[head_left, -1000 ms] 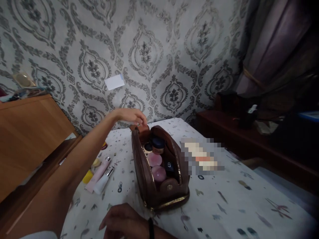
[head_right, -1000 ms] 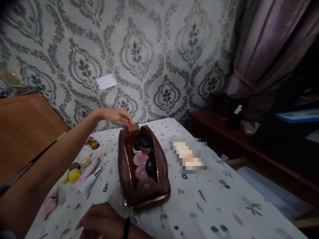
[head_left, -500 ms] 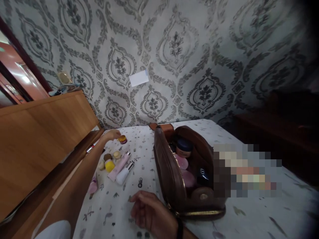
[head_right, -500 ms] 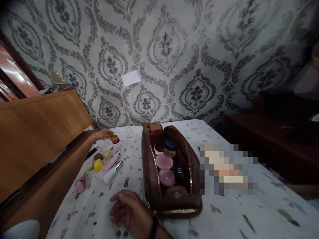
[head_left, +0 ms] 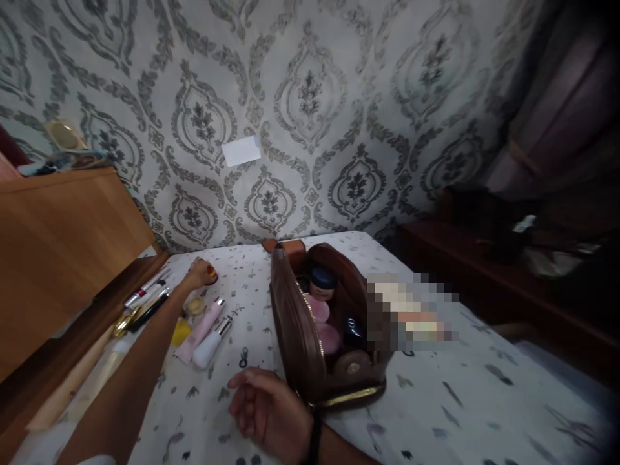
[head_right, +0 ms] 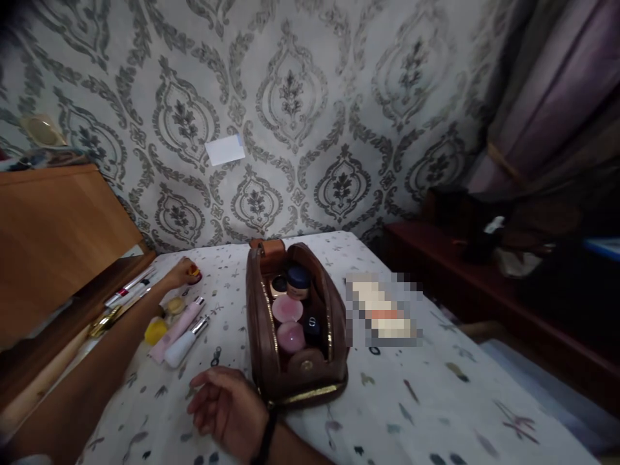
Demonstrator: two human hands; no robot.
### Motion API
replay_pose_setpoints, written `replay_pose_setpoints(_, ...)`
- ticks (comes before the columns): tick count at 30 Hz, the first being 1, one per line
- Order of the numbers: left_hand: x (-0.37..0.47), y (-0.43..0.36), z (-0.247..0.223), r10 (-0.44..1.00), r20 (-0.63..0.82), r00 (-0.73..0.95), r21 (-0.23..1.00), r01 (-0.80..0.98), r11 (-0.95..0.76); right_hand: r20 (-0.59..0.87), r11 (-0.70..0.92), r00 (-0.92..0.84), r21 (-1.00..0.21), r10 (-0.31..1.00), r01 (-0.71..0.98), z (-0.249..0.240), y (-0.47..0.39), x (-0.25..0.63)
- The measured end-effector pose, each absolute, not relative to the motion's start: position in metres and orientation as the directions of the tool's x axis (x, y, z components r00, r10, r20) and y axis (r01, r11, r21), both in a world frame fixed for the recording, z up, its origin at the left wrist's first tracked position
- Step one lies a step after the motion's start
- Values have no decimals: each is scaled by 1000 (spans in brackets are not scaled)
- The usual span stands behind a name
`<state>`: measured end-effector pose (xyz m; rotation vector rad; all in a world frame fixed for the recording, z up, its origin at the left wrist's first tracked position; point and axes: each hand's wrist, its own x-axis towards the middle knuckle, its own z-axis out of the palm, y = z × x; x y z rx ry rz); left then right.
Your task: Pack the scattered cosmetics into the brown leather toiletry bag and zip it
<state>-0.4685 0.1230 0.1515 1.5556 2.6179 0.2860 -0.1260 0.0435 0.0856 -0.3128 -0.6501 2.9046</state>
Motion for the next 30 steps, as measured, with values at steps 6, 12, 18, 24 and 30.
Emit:
replay_pose_setpoints(6,-455,99,160,867,77,-493,274,846,457,-150,-873,-961,-468,233,-139,81,45,-128)
replay_pose_setpoints(12,-391,32,175,944,12,-328,788,584,193,-133,-848,-954,-502,268,-169,83,44,-127)
replay_pose_setpoints(18,-323,-27,172,990,-39,-139,895,435,96,-207,-807,-907,-557,366,-199,101,41,-130)
replay_pose_setpoints(24,-310,-42,145,982,79,-169,887,462,8,-219,-787,-878,-568,427,-241,105,39,-141)
replay_pose_setpoints(30,-302,-50,132,972,191,-140,876,470,-105,-298,-861,-895,-483,331,-158,97,42,-143)
